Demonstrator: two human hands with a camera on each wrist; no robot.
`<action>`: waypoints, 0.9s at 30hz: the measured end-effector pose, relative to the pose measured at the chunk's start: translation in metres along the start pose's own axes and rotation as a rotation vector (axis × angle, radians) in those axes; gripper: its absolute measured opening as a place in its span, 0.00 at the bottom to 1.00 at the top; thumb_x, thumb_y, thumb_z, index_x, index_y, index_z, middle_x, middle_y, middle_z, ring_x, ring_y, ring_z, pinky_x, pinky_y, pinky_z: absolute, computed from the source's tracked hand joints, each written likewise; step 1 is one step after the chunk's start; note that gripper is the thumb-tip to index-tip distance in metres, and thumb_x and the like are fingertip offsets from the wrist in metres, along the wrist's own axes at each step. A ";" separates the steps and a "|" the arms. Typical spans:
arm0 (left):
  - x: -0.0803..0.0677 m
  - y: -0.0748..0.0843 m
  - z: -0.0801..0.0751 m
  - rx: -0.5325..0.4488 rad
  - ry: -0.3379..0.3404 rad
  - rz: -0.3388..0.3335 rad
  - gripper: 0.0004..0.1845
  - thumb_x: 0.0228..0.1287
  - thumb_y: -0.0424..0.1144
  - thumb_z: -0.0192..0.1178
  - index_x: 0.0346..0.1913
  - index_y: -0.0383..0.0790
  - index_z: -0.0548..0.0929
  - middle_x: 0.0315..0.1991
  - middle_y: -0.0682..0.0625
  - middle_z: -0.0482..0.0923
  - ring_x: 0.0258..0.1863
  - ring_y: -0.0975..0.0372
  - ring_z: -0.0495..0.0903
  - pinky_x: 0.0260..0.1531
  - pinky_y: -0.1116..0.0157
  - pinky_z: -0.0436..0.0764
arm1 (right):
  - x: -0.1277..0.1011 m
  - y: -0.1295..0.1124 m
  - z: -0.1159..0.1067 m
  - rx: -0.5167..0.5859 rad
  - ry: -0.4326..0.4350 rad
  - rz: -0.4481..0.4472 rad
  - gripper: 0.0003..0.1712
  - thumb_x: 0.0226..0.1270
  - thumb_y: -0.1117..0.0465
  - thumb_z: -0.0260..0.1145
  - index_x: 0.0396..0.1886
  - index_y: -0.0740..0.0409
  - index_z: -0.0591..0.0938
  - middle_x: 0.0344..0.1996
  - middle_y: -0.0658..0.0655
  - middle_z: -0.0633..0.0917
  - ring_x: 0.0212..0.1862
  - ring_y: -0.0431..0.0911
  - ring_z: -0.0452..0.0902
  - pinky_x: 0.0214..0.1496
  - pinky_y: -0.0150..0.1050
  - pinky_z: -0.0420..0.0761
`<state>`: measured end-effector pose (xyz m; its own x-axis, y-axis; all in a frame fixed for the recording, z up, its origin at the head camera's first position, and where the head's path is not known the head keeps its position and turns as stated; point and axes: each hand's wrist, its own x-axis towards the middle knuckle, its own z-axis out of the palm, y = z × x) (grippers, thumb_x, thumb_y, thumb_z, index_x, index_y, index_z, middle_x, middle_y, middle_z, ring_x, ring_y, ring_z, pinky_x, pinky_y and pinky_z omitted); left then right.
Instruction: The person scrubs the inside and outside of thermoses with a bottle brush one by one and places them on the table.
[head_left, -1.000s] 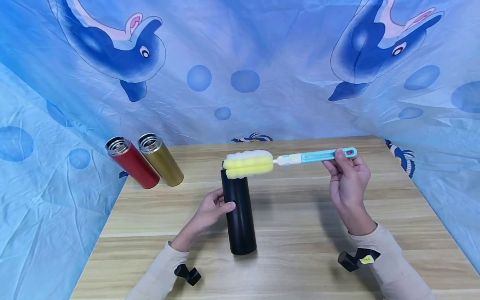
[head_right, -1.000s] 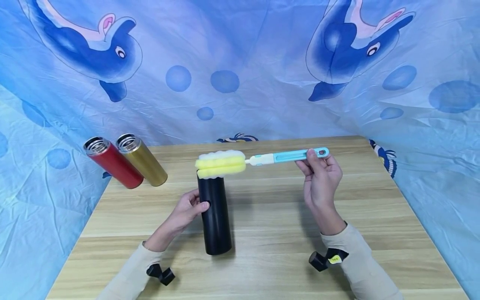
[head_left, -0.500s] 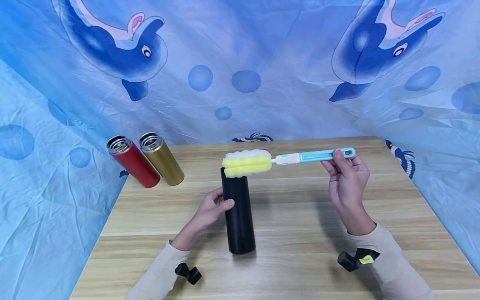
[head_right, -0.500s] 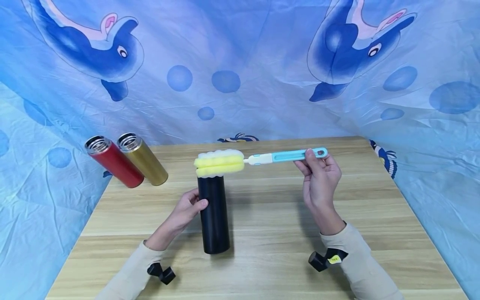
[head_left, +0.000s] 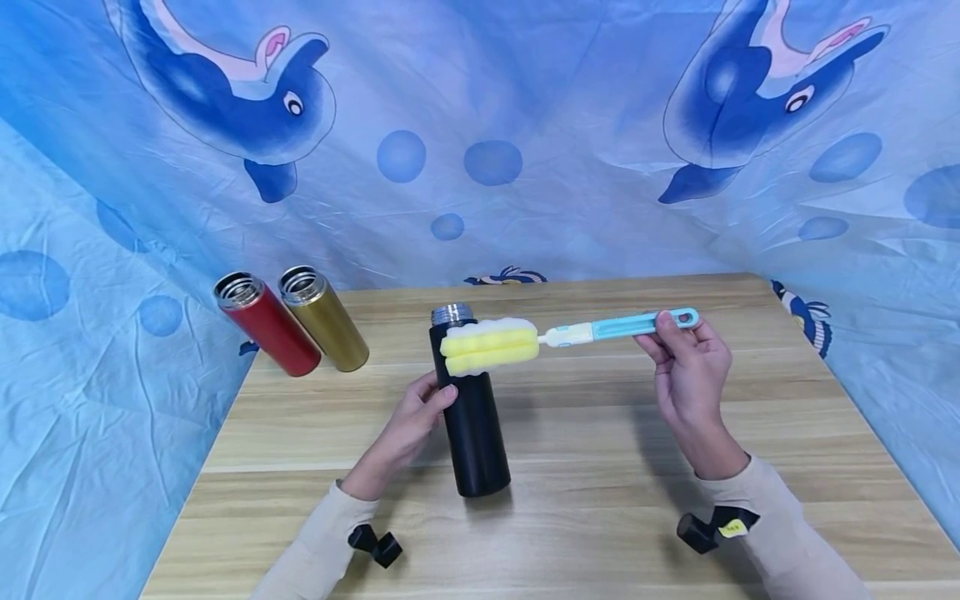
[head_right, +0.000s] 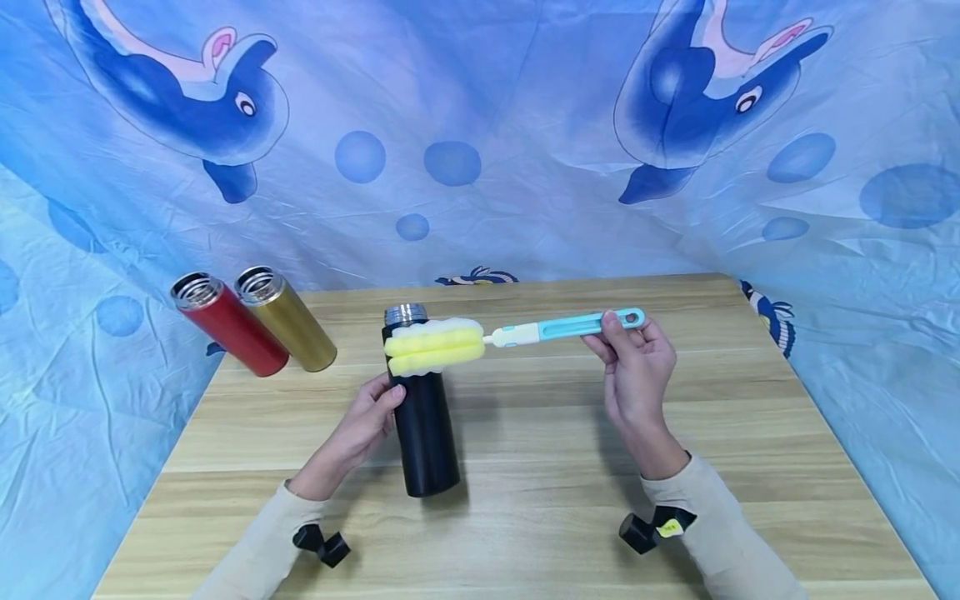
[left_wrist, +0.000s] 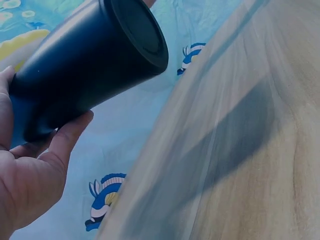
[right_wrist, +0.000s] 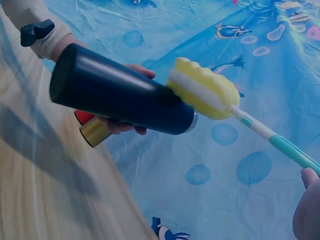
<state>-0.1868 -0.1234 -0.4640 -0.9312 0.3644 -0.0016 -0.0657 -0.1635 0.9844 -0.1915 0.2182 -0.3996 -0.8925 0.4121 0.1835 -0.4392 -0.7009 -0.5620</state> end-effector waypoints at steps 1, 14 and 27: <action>0.000 0.000 -0.001 -0.006 -0.004 0.007 0.19 0.74 0.37 0.55 0.60 0.26 0.72 0.46 0.49 0.82 0.42 0.63 0.84 0.42 0.67 0.85 | -0.001 0.000 -0.001 -0.005 0.003 0.005 0.07 0.62 0.80 0.68 0.36 0.76 0.77 0.27 0.66 0.87 0.28 0.51 0.89 0.32 0.37 0.87; -0.002 0.008 -0.003 -0.085 -0.101 0.041 0.19 0.73 0.36 0.54 0.59 0.27 0.71 0.45 0.50 0.86 0.41 0.64 0.87 0.42 0.66 0.87 | -0.004 0.002 -0.007 -0.017 0.024 0.031 0.07 0.62 0.80 0.68 0.34 0.75 0.77 0.29 0.68 0.88 0.30 0.52 0.90 0.33 0.37 0.87; -0.005 0.008 -0.004 -0.143 -0.166 0.082 0.34 0.72 0.34 0.57 0.74 0.25 0.56 0.50 0.49 0.87 0.45 0.61 0.88 0.44 0.63 0.87 | -0.004 0.001 -0.006 -0.017 0.045 0.027 0.06 0.62 0.81 0.67 0.33 0.75 0.77 0.28 0.68 0.88 0.29 0.51 0.90 0.32 0.37 0.87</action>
<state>-0.1846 -0.1304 -0.4568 -0.8647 0.4883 0.1181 -0.0532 -0.3228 0.9450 -0.1881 0.2196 -0.4058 -0.8985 0.4187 0.1319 -0.4125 -0.7027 -0.5797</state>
